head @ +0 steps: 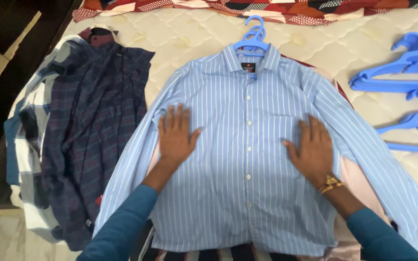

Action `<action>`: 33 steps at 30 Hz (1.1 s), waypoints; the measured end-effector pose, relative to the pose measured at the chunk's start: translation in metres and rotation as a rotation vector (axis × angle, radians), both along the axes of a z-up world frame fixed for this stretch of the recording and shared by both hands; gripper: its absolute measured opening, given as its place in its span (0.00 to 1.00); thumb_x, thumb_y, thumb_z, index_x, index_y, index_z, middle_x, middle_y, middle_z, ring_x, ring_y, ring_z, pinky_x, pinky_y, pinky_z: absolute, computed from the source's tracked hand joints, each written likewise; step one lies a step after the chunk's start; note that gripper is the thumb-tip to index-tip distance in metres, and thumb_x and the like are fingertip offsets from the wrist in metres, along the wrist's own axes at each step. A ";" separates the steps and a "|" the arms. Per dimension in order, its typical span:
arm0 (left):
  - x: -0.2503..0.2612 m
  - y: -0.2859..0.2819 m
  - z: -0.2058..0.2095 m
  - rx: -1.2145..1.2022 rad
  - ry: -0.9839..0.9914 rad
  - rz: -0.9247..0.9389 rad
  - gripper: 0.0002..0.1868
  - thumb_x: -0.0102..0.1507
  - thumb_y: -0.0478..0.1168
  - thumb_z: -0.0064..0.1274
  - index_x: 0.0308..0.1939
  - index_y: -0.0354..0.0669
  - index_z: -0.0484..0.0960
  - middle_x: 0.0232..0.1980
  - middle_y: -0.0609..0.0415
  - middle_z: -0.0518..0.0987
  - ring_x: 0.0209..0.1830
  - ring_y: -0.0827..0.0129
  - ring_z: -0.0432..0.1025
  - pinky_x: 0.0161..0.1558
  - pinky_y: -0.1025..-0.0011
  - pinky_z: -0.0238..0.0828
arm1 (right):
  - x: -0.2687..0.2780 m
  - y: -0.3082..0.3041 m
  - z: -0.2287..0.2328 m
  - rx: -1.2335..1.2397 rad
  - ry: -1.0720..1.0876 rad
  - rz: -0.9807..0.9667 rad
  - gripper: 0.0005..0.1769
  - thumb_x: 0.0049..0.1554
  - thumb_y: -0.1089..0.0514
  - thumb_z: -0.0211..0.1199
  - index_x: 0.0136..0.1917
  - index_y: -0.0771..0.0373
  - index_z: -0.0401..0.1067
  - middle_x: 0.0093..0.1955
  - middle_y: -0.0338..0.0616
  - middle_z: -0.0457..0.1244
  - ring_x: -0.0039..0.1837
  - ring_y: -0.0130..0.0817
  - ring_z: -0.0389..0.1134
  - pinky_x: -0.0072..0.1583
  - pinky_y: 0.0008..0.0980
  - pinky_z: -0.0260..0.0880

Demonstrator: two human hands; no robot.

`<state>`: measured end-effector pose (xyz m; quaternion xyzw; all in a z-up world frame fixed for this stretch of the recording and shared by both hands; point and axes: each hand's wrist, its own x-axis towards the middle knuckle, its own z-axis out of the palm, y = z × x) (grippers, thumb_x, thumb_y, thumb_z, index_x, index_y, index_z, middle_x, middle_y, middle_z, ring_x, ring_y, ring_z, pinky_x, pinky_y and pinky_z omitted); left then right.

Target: The person buttons a light blue striped shirt and places it on a hanger. Then, the person buttons a dark plaid shirt and places it on a hanger. Both shirts are laid out on a bed during the process.

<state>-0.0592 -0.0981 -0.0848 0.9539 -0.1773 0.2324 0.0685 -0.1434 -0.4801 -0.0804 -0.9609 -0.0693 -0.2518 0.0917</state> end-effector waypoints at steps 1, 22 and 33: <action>-0.005 0.014 -0.002 0.003 0.031 0.019 0.38 0.66 0.60 0.48 0.71 0.36 0.67 0.77 0.39 0.61 0.78 0.44 0.52 0.72 0.41 0.44 | -0.008 -0.004 0.001 -0.019 0.010 -0.066 0.39 0.62 0.37 0.57 0.72 0.69 0.64 0.78 0.63 0.54 0.78 0.61 0.55 0.75 0.56 0.54; -0.038 0.093 0.006 -0.066 0.508 0.275 0.49 0.60 0.68 0.50 0.80 0.56 0.53 0.78 0.37 0.56 0.76 0.43 0.54 0.65 0.36 0.55 | -0.097 -0.123 0.010 0.100 0.569 -0.598 0.57 0.50 0.32 0.67 0.82 0.56 0.48 0.75 0.65 0.53 0.69 0.78 0.55 0.61 0.73 0.60; -0.081 0.059 -0.005 -0.011 0.374 0.378 0.35 0.67 0.64 0.48 0.62 0.36 0.72 0.58 0.40 0.78 0.63 0.47 0.71 0.64 0.45 0.59 | -0.123 -0.089 0.016 0.455 0.664 -0.285 0.27 0.58 0.38 0.64 0.44 0.67 0.74 0.42 0.61 0.70 0.48 0.55 0.70 0.52 0.51 0.70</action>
